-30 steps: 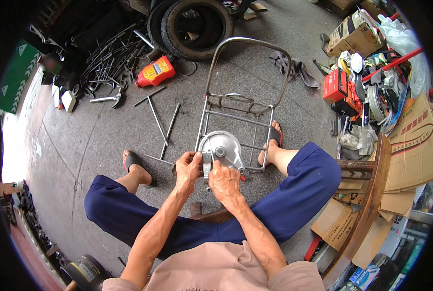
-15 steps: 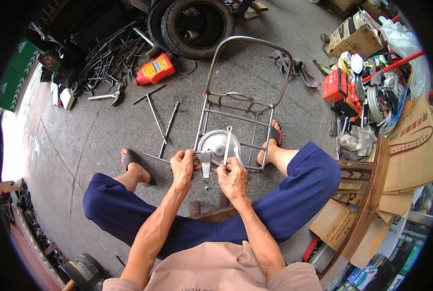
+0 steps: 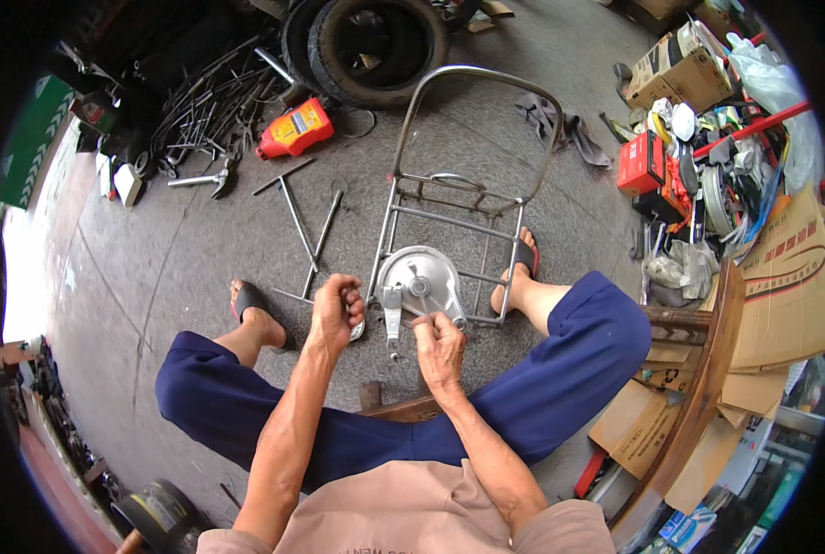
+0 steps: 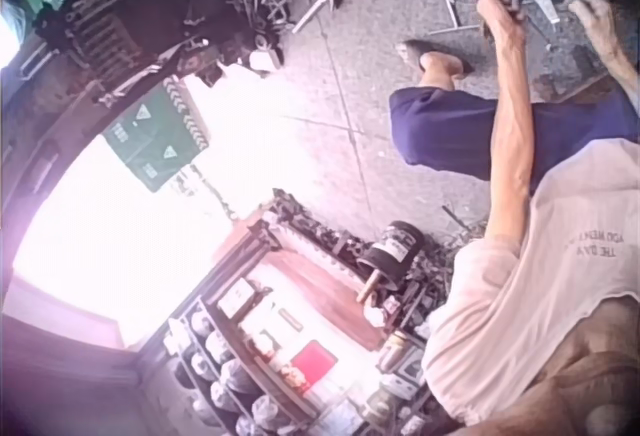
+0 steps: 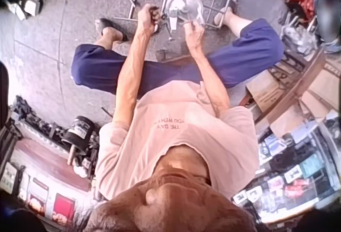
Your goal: The person sits on a low stool in a cluttered workshop and uses a wrench and a metal rod to work on a silver mechanical part, likely a brake drum or hub. They manipulate the part on the floor, applying force with the tools to adjust or disassemble it.
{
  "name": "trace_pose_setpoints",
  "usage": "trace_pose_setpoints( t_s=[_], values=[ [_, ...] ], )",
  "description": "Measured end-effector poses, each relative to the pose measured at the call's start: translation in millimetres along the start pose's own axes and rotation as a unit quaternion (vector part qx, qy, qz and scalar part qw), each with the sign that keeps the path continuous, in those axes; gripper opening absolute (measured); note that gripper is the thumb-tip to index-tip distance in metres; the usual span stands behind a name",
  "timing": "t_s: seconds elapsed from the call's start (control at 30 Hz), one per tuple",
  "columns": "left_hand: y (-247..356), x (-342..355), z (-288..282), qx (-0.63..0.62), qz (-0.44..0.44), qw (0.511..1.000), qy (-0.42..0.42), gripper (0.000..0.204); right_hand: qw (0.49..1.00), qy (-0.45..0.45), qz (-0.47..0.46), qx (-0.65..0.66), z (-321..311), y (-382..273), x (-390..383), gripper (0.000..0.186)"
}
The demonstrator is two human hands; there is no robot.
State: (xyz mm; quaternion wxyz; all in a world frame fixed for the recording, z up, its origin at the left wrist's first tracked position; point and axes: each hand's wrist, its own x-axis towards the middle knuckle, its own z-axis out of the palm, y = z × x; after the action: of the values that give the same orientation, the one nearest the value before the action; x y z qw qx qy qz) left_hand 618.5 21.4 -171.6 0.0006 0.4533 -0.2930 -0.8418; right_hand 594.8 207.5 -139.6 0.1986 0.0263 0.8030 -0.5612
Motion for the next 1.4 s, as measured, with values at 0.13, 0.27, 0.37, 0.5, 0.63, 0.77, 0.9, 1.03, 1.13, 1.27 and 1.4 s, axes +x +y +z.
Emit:
trace_pose_setpoints(
  t_s=[0.13, 0.27, 0.37, 0.5, 0.63, 0.77, 0.9, 1.03, 1.13, 1.27, 1.4],
  values=[
    [-13.7, -8.6, 9.7, 0.192, 0.004, 0.981, -0.005, 0.015, 0.998, -0.043, -0.020, -0.034, 14.2, 3.4, -4.5, 0.029],
    [-14.6, -10.0, 4.7, 0.235, 0.024, 0.971, -0.026, 0.013, 0.995, -0.093, 0.037, 0.013, 18.8, 11.3, -2.4, 0.025],
    [-13.1, -12.0, 4.0, 0.238, 0.033, 0.970, -0.023, 0.016, 0.979, -0.087, 0.139, 0.124, 17.8, 12.1, 0.2, 0.019],
    [-15.2, -9.6, -0.5, 0.250, 0.050, 0.966, -0.037, 0.019, 0.974, -0.102, 0.157, 0.130, 16.0, 7.4, -0.9, 0.016],
    [-17.7, -7.8, -0.6, 0.263, 0.063, 0.962, -0.050, 0.020, 0.969, -0.103, 0.182, 0.133, 17.3, 3.0, -0.9, 0.016],
    [-13.8, -9.7, 1.5, 0.255, 0.034, 0.965, -0.047, 0.020, 0.976, -0.143, 0.140, 0.086, 16.6, 8.6, -1.4, 0.018],
    [-24.9, 0.5, -4.2, 0.255, 0.048, 0.964, -0.065, 0.022, 0.979, -0.120, 0.141, 0.090, 20.6, 6.3, -2.9, 0.018],
    [-14.7, -10.1, -1.5, 0.202, -0.018, 0.976, -0.077, 0.020, 0.961, -0.150, 0.189, 0.137, 20.6, -1.4, -5.0, 0.019],
    [-10.2, -13.6, -6.2, 0.190, -0.063, 0.973, -0.116, 0.020, 0.965, -0.156, 0.176, 0.115, 22.5, -1.6, -4.4, 0.019],
    [2.3, -24.4, -6.7, 0.312, -0.017, 0.937, -0.159, 0.021, 0.972, -0.155, 0.142, 0.107, 21.0, 5.7, -4.3, 0.019],
    [-7.8, -15.4, -14.0, 0.341, 0.069, 0.931, -0.106, 0.023, 0.982, -0.103, 0.120, 0.103, 16.2, 10.6, -5.2, 0.020]
  ],
)
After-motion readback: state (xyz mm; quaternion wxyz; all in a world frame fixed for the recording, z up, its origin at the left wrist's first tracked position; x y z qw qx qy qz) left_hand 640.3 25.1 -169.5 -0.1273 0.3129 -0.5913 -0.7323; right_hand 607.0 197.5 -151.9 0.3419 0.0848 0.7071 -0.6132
